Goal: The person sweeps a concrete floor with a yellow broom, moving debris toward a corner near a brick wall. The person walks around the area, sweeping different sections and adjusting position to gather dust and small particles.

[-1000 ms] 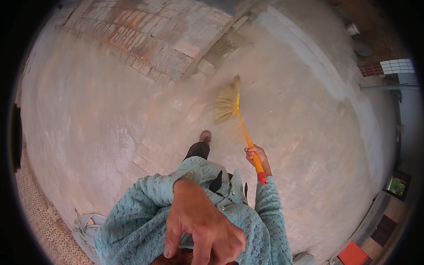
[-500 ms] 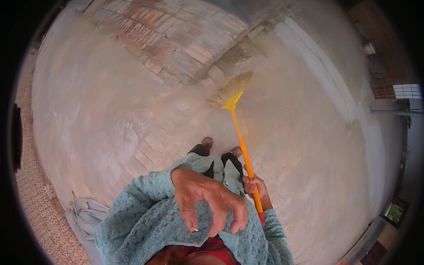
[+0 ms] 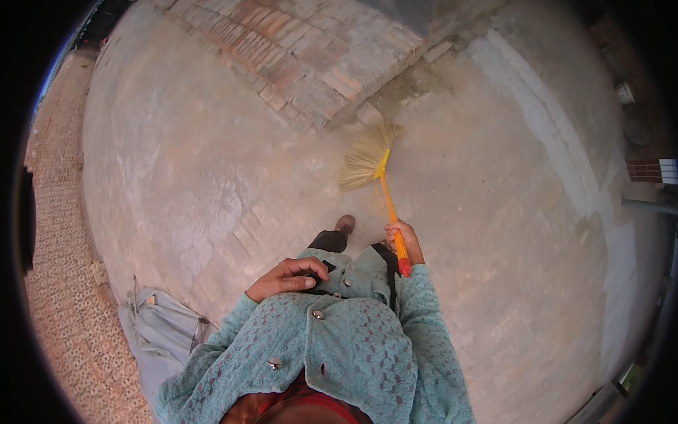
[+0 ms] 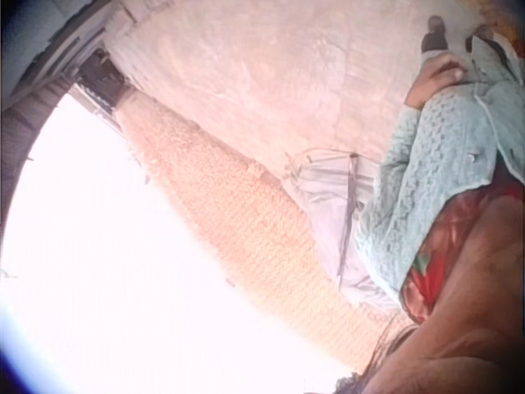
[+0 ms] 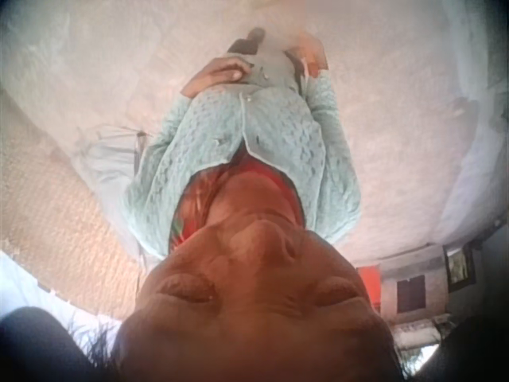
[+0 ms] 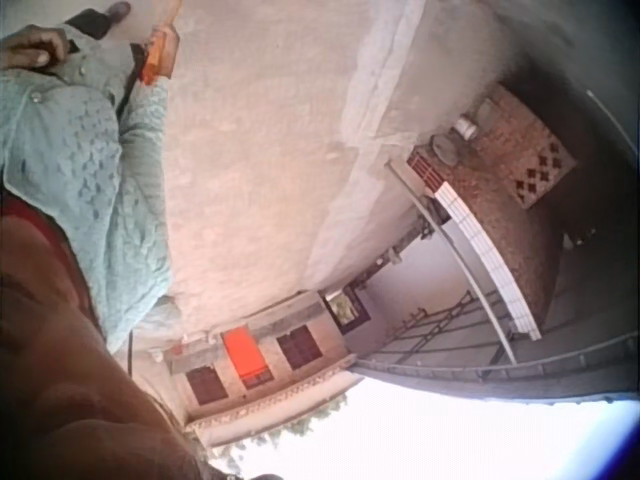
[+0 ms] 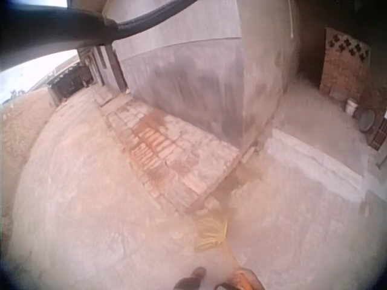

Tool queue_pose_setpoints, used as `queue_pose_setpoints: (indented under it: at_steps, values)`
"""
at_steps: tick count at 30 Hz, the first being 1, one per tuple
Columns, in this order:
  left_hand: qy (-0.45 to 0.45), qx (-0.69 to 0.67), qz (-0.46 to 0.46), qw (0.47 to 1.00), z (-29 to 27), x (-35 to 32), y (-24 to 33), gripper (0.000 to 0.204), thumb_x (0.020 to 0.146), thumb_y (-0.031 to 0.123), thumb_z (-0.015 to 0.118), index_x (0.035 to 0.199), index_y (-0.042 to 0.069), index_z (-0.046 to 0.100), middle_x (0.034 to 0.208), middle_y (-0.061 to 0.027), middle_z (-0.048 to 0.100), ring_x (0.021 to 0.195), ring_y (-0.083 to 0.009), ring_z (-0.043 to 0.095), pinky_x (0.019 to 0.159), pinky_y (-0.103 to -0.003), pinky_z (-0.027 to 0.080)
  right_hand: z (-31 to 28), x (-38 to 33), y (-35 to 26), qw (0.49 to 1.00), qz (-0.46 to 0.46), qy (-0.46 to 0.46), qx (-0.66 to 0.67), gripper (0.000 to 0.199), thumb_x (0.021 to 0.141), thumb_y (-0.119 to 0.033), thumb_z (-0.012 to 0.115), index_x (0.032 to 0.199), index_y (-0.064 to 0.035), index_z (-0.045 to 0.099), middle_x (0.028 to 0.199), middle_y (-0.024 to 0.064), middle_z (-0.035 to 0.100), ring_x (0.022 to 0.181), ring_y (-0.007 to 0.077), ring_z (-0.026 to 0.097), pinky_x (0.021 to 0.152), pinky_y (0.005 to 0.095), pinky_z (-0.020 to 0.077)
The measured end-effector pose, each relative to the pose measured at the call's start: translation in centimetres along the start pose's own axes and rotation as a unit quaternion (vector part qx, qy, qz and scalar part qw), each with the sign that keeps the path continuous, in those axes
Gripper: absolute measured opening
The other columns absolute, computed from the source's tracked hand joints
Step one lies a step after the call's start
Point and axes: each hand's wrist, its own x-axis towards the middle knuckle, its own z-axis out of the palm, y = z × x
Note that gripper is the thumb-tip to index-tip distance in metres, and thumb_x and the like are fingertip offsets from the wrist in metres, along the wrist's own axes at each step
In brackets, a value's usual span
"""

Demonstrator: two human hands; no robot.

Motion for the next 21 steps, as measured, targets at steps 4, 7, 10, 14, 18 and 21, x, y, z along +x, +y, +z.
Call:
queue_pose_setpoints:
  at_steps: [4,7,10,14,18,21]
  values:
    - [-0.012,-0.007,0.002,1.000,0.2,0.4,0.6,0.023,0.083,0.018,0.050,0.098,0.001,0.052,0.099,-0.0048,0.051,0.099,-0.0145,0.044,0.088,-0.028,0.030,-0.4,-5.8,-2.4,0.994,-0.088,0.046,-0.038,0.037,0.071,0.004,0.045,0.105,-0.0083,0.038,0.071,0.0075,0.046,0.043,0.0048,0.039,0.037,0.0187,0.0334]
    - [-0.035,-0.006,0.009,0.999,0.5,0.8,0.9,0.023,0.084,0.017,0.050,0.099,0.001,0.052,0.099,-0.0043,0.050,0.098,-0.0135,0.044,0.088,-0.027,0.031,1.0,-10.1,-1.6,0.986,-0.124,0.058,-0.095,0.053,0.068,0.006,0.045,0.116,-0.0153,0.034,0.072,0.0085,0.046,0.043,0.0057,0.039,0.036,0.0194,0.0333]
    - [-0.045,-0.010,0.026,0.999,0.5,1.1,0.6,0.022,0.084,0.017,0.050,0.099,0.001,0.052,0.099,-0.0042,0.050,0.098,-0.0132,0.043,0.088,-0.027,0.031,2.5,-14.0,0.0,0.982,-0.146,0.065,-0.104,0.066,0.067,0.007,0.044,0.125,-0.0191,0.029,0.073,0.0090,0.046,0.042,0.0062,0.038,0.036,0.0195,0.0333]
    - [-0.036,-0.025,0.030,0.999,0.6,1.1,-0.1,0.021,0.083,0.016,0.051,0.099,0.002,0.052,0.096,-0.0023,0.051,0.094,-0.0109,0.044,0.084,-0.025,0.033,4.3,-17.9,1.8,0.995,-0.101,-0.009,-0.020,0.067,0.067,0.006,0.044,0.128,-0.0206,0.029,0.074,0.0087,0.046,0.042,0.0059,0.037,0.036,0.0191,0.0329]
    - [-0.032,0.020,0.072,0.997,0.5,1.1,-0.3,0.021,0.083,0.015,0.051,0.099,0.002,0.052,0.095,-0.0023,0.052,0.093,-0.0109,0.045,0.083,-0.024,0.034,5.9,-17.3,2.4,0.991,0.008,-0.113,0.072,0.062,0.068,0.006,0.043,0.124,-0.0207,0.033,0.074,0.0088,0.044,0.043,0.0059,0.037,0.037,0.0183,0.0337]
    - [-0.020,0.008,0.068,0.997,0.5,0.8,-0.3,0.020,0.083,0.014,0.051,0.099,0.002,0.052,0.095,-0.0036,0.052,0.094,-0.0117,0.045,0.084,-0.025,0.034,7.1,-12.5,4.1,0.981,0.052,-0.177,0.068,0.044,0.071,0.005,0.043,0.111,-0.0133,0.039,0.075,0.0081,0.045,0.044,0.0058,0.038,0.038,0.0179,0.0343]
